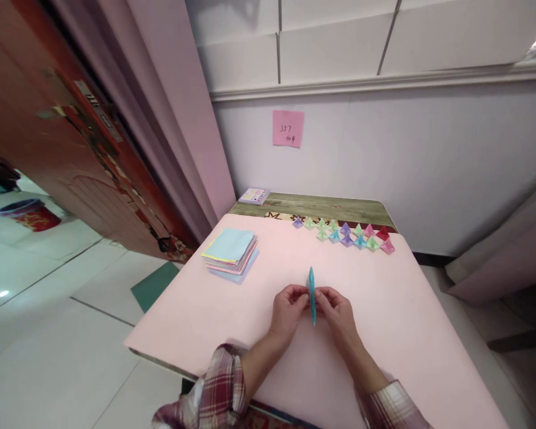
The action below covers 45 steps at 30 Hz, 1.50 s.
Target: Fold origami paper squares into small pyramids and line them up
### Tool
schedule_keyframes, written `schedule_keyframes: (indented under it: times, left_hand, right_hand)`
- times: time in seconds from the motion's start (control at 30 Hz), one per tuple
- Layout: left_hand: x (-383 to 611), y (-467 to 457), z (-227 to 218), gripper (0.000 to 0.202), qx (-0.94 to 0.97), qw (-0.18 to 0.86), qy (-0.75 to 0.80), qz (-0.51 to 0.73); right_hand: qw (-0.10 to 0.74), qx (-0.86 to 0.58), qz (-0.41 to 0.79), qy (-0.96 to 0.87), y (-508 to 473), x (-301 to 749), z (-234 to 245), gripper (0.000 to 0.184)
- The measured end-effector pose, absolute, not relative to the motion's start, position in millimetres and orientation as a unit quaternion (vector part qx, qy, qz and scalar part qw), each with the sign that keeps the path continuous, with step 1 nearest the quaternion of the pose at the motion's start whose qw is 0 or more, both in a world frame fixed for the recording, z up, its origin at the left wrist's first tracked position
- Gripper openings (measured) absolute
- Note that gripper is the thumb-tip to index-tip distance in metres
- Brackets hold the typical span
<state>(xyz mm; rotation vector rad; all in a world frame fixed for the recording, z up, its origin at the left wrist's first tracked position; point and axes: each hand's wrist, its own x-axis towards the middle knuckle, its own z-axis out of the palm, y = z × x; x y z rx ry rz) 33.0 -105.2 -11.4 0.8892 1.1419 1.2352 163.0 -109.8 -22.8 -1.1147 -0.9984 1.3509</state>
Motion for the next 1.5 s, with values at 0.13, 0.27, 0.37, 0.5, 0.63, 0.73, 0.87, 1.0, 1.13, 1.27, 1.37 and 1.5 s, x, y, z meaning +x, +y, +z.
schedule_keyframes:
  times: [0.13, 0.27, 0.37, 0.5, 0.63, 0.73, 0.87, 1.0, 1.13, 1.27, 1.37, 1.5]
  left_hand:
    - [33.4, -104.7, -15.9, 0.026, 0.379, 0.577, 0.492, 0.531]
    - [32.6, -104.4, -18.5, 0.028, 0.388, 0.576, 0.492, 0.525]
    - [31.7, -104.3, -18.2, 0.029, 0.394, 0.577, 0.496, 0.515]
    - [31.1, -103.2, -15.6, 0.031, 0.392, 0.586, 0.496, 0.507]
    - [30.0, -101.2, -12.5, 0.032, 0.388, 0.593, 0.495, 0.502]
    - [28.8, -100.5, -10.2, 0.032, 0.389, 0.593, 0.498, 0.5]
    - [27.6, -101.2, -7.1, 0.033, 0.388, 0.604, 0.496, 0.488]
    - [26.4, -101.8, -5.0, 0.035, 0.389, 0.61, 0.504, 0.472]
    - [24.9, -101.5, -4.7, 0.035, 0.388, 0.617, 0.505, 0.463]
    - [24.8, -101.5, -3.7, 0.035, 0.366, 0.636, 0.495, 0.465]
    - [25.0, -101.8, -1.8, 0.035, 0.354, 0.646, 0.491, 0.465]
    - [24.2, -101.9, 0.7, 0.035, 0.353, 0.652, 0.485, 0.465]
  right_hand:
    - [0.536, -0.468, 0.576, -0.402, -109.4, 161.9, -24.0, 0.034]
    - [0.533, -0.475, 0.573, -0.404, -109.2, 161.8, -24.3, 0.034]
    - [0.528, -0.48, 0.572, -0.404, -108.8, 162.4, -26.1, 0.033]
    - [0.525, -0.478, 0.575, -0.407, -108.0, 163.2, -29.6, 0.034]
    - [0.524, -0.476, 0.574, -0.411, -108.2, 163.8, -28.7, 0.033]
    - [0.524, -0.47, 0.577, -0.415, -108.7, 164.0, -26.2, 0.032]
    - [0.521, -0.467, 0.575, -0.423, -109.5, 163.7, -24.7, 0.031]
    - [0.516, -0.468, 0.569, -0.436, -110.6, 162.7, -23.7, 0.031]
    - [0.514, -0.463, 0.568, -0.445, -111.1, 162.0, -22.0, 0.03]
    - [0.519, -0.465, 0.563, -0.444, -110.8, 162.6, -22.2, 0.03]
    - [0.518, -0.464, 0.567, -0.441, -110.7, 162.9, -22.1, 0.029]
    - [0.515, -0.463, 0.57, -0.442, -111.1, 161.8, -19.2, 0.03]
